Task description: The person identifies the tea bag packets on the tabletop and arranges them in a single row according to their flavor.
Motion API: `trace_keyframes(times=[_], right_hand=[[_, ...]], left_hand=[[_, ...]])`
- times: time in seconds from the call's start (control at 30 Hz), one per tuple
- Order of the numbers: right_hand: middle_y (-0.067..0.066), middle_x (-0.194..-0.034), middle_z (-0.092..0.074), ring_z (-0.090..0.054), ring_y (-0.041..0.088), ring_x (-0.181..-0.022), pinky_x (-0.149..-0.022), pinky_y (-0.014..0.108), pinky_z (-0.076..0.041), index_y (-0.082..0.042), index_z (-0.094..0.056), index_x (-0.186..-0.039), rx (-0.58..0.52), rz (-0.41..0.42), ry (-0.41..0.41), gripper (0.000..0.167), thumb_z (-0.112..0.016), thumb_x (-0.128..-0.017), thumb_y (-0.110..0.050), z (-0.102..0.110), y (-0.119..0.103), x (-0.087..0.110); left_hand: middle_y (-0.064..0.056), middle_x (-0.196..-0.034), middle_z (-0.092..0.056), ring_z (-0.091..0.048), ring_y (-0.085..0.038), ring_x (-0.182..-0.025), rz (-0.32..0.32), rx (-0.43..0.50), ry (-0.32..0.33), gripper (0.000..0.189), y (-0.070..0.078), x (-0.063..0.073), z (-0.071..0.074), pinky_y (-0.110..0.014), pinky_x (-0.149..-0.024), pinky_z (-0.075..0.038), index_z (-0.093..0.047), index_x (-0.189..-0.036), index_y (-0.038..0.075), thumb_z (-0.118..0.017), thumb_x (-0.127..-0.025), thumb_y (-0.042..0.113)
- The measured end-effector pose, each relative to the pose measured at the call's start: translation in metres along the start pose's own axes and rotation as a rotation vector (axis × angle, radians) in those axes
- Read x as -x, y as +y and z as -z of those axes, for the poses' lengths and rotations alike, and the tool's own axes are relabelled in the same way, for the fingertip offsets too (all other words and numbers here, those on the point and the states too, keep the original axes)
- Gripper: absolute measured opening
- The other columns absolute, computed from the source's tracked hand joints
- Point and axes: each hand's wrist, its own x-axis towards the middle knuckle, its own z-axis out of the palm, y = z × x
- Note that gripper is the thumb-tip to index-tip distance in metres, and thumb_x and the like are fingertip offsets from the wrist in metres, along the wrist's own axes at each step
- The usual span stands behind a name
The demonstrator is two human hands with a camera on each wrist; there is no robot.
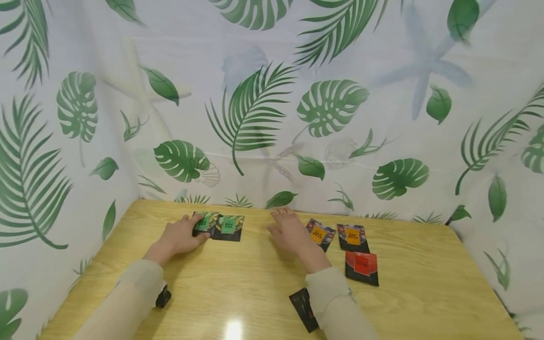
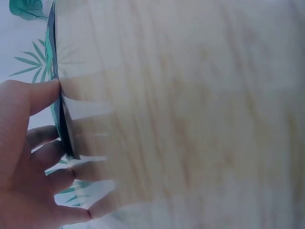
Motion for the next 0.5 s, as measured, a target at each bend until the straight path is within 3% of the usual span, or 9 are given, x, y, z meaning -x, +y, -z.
trace_keyframes(times=[0.17, 0.5], right_hand=[[0.04, -0.157, -0.042, -0.032, 0.061, -0.15, -0.121, 0.071, -0.029, 0.014, -0.05, -0.148, 0.061, -0.011, 0.054, 0.051, -0.053, -0.111, -0.02, 0.015, 0.031, 0.025], [0.042, -0.154, -0.043, -0.033, 0.065, -0.146, -0.117, 0.076, -0.031, 0.011, -0.053, -0.148, 0.116, -0.118, -0.028, 0.049, -0.057, -0.108, -0.017, 0.031, 0.063, 0.059]], left_hand=[[-0.027, -0.166, -0.039, -0.034, -0.05, -0.155, 0.002, -0.018, 0.008, 0.073, -0.002, 0.0, 0.0, -0.082, -0.117, -0.023, -0.037, -0.164, 0.01, -0.06, -0.105, 0.047], [-0.028, -0.164, -0.041, -0.035, -0.05, -0.155, -0.001, -0.006, 0.009, 0.073, -0.001, -0.001, -0.002, -0.082, -0.118, -0.022, -0.038, -0.164, 0.01, -0.061, -0.105, 0.047]])
